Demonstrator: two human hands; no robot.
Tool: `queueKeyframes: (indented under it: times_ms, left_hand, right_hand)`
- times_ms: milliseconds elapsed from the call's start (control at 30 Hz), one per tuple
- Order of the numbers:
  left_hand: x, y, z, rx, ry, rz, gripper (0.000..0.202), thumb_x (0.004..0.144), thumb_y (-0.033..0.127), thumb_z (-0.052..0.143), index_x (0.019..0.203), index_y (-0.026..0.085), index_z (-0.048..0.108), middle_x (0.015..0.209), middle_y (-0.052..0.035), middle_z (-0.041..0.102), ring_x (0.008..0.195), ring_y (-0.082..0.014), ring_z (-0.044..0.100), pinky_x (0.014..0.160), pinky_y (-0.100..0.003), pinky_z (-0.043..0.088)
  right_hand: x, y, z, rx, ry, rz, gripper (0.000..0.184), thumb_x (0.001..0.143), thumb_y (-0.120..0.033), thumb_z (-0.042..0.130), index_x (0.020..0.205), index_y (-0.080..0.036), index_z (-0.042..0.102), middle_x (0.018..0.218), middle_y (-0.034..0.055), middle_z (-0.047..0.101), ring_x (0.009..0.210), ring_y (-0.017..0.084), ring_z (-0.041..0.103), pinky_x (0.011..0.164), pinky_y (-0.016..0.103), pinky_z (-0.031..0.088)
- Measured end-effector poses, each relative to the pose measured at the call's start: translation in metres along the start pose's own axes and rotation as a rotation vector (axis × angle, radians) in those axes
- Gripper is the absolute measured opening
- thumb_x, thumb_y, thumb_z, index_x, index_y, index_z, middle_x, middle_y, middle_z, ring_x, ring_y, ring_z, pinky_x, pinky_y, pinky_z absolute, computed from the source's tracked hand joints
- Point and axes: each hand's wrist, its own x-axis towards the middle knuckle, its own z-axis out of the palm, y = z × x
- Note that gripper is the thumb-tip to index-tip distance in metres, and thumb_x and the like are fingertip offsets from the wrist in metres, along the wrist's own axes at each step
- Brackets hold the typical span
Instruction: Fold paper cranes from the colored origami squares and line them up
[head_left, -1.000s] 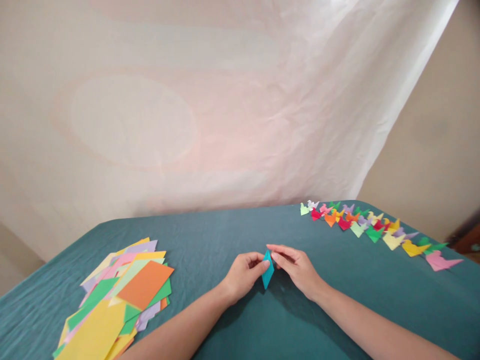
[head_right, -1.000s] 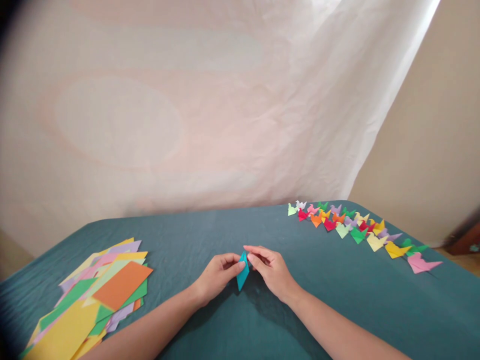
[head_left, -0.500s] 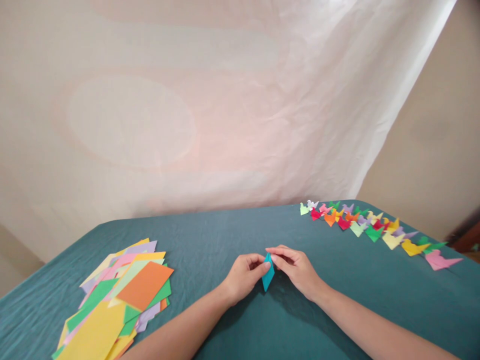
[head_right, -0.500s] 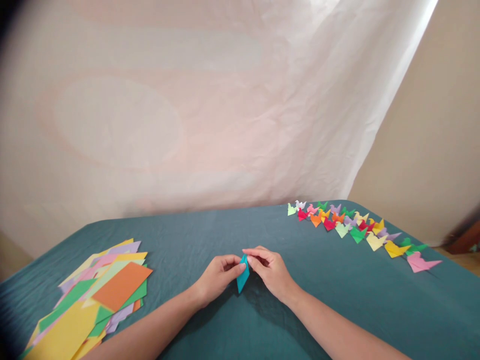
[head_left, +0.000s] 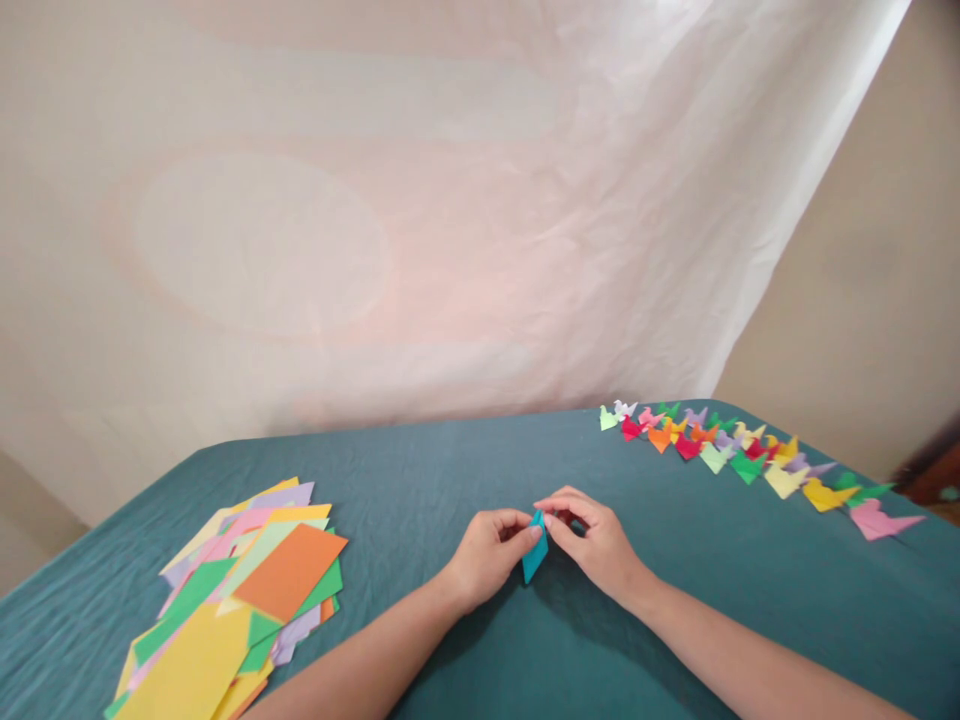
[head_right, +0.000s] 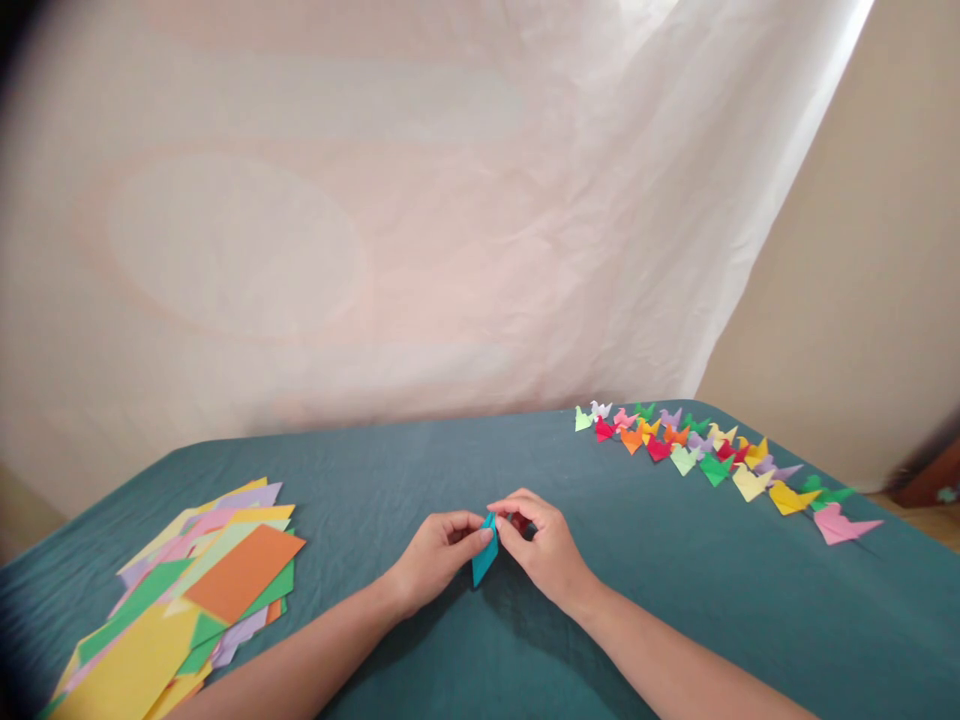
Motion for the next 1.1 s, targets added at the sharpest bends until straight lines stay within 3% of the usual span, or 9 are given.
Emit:
queueKeyframes:
  times_ms: [1100]
  left_hand:
    - [-0.0013, -0.0015, 0.0018, 0.007, 0.06, 0.041, 0.03, 0.08, 0.036, 0.058, 0.094, 0.013, 0.07, 0.079, -0.0044, 0.067, 0.072, -0.0163, 0.058, 0.07, -0.025, 0.043]
  right_hand:
    - [-0.0034, -0.0046, 0.0021, -0.104, 0.108, -0.153, 0.007, 0.079, -0.016, 0.056, 0.078, -0.019, 0.062, 0.074, 0.0017, 0.056, 0.064, 0.013, 0.054, 0.06, 0.025, 0.045]
